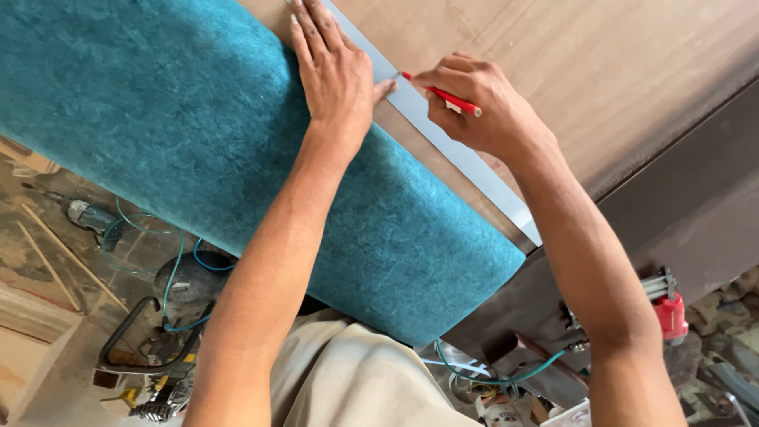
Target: The person aligns a long metal strip against a fabric-covered cushion, marks measurements with a red pencil, and then fits the metal strip over the edge of the cushion.
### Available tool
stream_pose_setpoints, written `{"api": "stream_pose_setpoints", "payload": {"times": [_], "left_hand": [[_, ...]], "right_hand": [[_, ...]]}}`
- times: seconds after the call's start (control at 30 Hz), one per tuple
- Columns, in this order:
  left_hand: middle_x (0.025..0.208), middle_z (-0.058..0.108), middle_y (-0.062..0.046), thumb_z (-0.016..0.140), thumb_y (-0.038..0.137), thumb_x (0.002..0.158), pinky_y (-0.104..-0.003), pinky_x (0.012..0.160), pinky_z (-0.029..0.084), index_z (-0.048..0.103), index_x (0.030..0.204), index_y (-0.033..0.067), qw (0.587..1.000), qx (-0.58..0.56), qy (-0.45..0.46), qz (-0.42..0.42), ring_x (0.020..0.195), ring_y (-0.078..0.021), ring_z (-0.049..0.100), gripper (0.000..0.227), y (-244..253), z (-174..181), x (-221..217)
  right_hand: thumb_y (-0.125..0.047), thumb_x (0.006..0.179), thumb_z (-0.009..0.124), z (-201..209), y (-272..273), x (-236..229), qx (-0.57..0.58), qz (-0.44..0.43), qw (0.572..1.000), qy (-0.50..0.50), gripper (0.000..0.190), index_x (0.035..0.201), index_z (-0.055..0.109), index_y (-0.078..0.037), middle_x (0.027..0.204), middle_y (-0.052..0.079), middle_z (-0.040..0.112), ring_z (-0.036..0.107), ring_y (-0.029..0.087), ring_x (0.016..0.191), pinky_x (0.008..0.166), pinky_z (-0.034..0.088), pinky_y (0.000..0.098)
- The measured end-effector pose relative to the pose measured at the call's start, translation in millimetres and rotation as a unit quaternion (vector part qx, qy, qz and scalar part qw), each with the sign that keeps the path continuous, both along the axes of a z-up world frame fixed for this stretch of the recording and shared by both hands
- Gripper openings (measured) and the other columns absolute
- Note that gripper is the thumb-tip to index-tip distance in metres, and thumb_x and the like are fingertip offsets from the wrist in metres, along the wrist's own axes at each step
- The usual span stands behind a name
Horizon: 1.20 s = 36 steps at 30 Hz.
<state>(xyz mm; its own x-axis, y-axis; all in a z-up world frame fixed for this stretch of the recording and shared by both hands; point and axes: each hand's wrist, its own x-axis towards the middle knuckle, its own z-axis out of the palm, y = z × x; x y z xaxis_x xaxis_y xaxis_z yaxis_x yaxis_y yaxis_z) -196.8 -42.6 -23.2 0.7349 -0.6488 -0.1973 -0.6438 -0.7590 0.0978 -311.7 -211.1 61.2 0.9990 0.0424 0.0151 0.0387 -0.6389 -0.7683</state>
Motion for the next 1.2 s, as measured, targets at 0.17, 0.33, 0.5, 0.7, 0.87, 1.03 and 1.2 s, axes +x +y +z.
{"api": "stream_pose_setpoints", "payload": {"times": [0.17, 0.33, 0.5, 0.7, 0.87, 1.03, 1.2], "left_hand": [[0.157, 0.029, -0.042, 0.077, 0.071, 0.079, -0.056, 0.125, 0.017, 0.046, 0.143, -0.0260, 1.000, 0.001, -0.012, -0.009, 0.149, -0.0526, 0.026, 0.120, 2, -9, -2], [0.155, 0.033, -0.041, 0.077, 0.071, 0.079, -0.057, 0.124, 0.016, 0.052, 0.139, -0.0246, 1.000, 0.008, -0.024, -0.019, 0.147, -0.0527, 0.029, 0.116, 3, -16, 0], [0.152, 0.040, -0.038, 0.076, 0.074, 0.079, -0.057, 0.123, 0.016, 0.058, 0.136, -0.0215, 1.000, 0.010, -0.016, -0.025, 0.145, -0.0525, 0.032, 0.112, 3, -21, -1], [0.154, 0.037, -0.041, 0.073, 0.073, 0.080, -0.059, 0.122, 0.015, 0.057, 0.132, -0.0196, 0.999, 0.044, 0.004, -0.030, 0.145, -0.0546, 0.030, 0.108, 6, -26, 2], [0.150, 0.035, -0.042, 0.072, 0.057, 0.084, -0.059, 0.120, 0.017, 0.046, 0.143, -0.0190, 0.999, 0.025, -0.022, -0.043, 0.144, -0.0543, 0.030, 0.100, 1, -29, -46], [0.158, 0.036, -0.039, 0.070, 0.036, 0.099, -0.056, 0.129, 0.016, 0.049, 0.145, -0.0132, 0.997, 0.039, -0.022, -0.070, 0.151, -0.0495, 0.029, 0.070, -14, -20, -120], [0.157, 0.030, -0.040, 0.071, 0.058, 0.083, -0.055, 0.124, 0.013, 0.044, 0.143, -0.0167, 0.993, 0.074, 0.082, -0.046, 0.150, -0.0498, 0.025, 0.100, -22, 11, -125]], "right_hand": [[0.004, 0.087, 0.070, 1, -2, -31, -0.029, -0.016, 0.999, 0.036, 0.029, 0.116, 0.072, -0.001, 0.093, 0.014, 0.068, 0.067, 0.030, 0.087, 0.076, 0.055, 0.0406], [0.004, 0.098, 0.071, -28, 11, -60, -0.089, -0.084, 0.992, -0.004, 0.038, 0.134, 0.065, -0.006, 0.113, 0.011, 0.070, 0.064, 0.031, 0.116, 0.101, 0.048, 0.0437], [-0.033, 0.085, 0.097, -60, 15, -74, -0.221, -0.202, 0.954, 0.017, 0.090, 0.152, 0.044, -0.006, 0.158, 0.023, 0.047, 0.022, 0.046, 0.154, 0.119, 0.019, 0.0616], [-0.048, 0.068, 0.101, -76, 18, -67, -0.242, -0.242, 0.933, 0.112, 0.114, 0.155, 0.038, -0.008, 0.166, 0.023, 0.032, 0.007, 0.045, 0.156, 0.118, 0.007, 0.0716], [-0.052, 0.059, 0.099, -76, 14, -62, -0.245, -0.266, 0.919, 0.155, 0.119, 0.152, 0.039, -0.009, 0.168, 0.024, 0.020, 0.005, 0.043, 0.156, 0.117, 0.005, 0.0719], [-0.050, 0.060, 0.099, -82, 14, -62, -0.245, -0.276, 0.921, 0.126, 0.117, 0.151, 0.039, -0.008, 0.167, 0.025, 0.021, 0.007, 0.043, 0.155, 0.114, 0.008, 0.0720], [-0.042, 0.063, 0.098, -74, 17, -72, -0.199, -0.293, 0.931, 0.088, 0.112, 0.151, 0.038, -0.009, 0.157, 0.020, 0.040, 0.020, 0.043, 0.151, 0.111, 0.018, 0.0658]]}}
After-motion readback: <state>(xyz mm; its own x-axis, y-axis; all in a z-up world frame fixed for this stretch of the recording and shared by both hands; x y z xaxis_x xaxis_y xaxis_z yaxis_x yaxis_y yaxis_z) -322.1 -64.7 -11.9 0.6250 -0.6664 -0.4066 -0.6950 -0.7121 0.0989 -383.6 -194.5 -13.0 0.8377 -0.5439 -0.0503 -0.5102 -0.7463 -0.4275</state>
